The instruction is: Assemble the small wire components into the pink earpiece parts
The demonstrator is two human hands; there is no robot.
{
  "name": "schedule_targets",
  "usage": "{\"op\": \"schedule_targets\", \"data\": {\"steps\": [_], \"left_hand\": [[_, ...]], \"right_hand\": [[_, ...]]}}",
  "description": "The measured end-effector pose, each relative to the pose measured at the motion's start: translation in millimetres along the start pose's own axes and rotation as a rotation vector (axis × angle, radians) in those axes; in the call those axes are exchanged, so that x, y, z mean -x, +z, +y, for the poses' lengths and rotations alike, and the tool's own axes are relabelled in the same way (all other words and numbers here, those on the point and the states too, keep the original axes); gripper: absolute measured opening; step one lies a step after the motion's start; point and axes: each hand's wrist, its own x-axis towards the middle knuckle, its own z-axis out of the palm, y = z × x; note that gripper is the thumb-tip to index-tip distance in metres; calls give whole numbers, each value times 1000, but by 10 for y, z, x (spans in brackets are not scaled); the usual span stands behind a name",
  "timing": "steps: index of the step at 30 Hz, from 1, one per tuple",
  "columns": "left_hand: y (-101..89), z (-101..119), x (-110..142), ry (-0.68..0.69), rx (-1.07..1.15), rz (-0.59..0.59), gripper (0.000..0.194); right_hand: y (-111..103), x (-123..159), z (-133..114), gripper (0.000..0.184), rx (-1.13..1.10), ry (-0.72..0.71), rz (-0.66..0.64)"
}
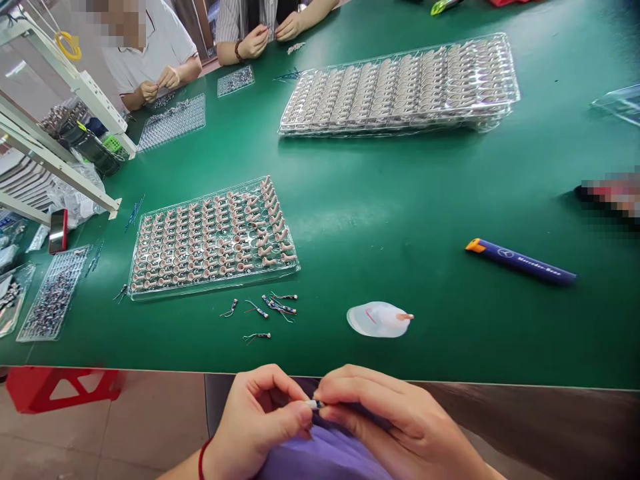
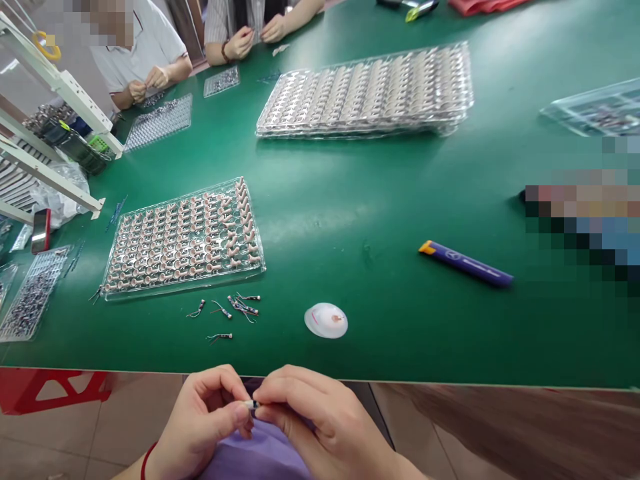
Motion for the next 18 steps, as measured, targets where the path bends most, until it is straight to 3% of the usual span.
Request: {"op": "schedule_targets", "data": {"steps": [8, 18], "left_hand": [[-19, -13, -10, 28, -17, -2, 24], [16, 0, -33, -37, 123, -22, 27]], "right_hand": [[-37, -26, -56, 15, 105, -34, -28], [-12, -19, -50, 16, 108, -81, -5]]}}
